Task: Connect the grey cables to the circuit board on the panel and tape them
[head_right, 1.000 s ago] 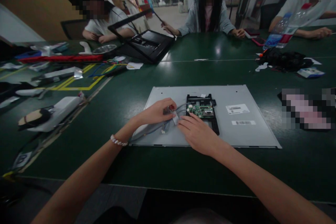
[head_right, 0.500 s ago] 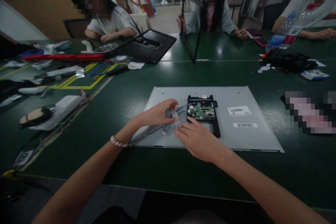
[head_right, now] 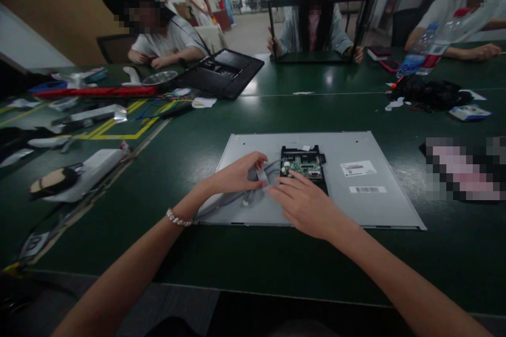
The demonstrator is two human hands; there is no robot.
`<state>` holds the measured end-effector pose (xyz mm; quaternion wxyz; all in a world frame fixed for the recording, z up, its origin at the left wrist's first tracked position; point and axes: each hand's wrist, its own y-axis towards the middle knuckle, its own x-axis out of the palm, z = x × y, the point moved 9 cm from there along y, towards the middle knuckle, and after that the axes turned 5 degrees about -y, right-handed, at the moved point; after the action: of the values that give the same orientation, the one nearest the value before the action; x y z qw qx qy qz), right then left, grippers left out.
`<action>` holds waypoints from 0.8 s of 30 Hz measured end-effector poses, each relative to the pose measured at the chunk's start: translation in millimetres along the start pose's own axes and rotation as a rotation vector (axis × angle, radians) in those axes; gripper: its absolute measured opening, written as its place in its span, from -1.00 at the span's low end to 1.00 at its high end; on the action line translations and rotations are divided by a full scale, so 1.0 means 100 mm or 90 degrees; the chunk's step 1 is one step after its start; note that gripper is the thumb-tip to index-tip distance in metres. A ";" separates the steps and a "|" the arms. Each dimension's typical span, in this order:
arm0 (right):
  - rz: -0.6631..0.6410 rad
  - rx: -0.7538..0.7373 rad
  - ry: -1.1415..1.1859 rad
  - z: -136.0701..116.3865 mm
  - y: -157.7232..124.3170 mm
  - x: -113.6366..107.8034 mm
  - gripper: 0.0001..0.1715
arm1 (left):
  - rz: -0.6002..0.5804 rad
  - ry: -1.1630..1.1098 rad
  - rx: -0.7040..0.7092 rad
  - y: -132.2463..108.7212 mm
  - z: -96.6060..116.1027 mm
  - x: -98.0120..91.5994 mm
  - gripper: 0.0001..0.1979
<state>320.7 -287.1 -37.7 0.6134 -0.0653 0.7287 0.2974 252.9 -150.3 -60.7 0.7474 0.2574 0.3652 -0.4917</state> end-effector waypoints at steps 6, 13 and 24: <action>0.017 0.284 -0.145 1.04 -0.34 -0.22 -0.47 | -0.008 0.001 -0.017 -0.01 0.00 -0.01 -0.48; -0.172 0.644 -0.196 2.10 -1.36 -0.09 -0.29 | -0.015 0.001 -0.016 -0.01 0.04 -0.02 -0.47; -0.276 0.602 -0.053 2.17 -1.42 0.16 -0.23 | -0.007 0.003 -0.015 -0.03 0.03 -0.03 -0.50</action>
<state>568.0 -286.5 -118.4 0.6518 0.0813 0.7283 -0.1952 250.6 -152.1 -56.9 0.7468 0.2474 0.3742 -0.4910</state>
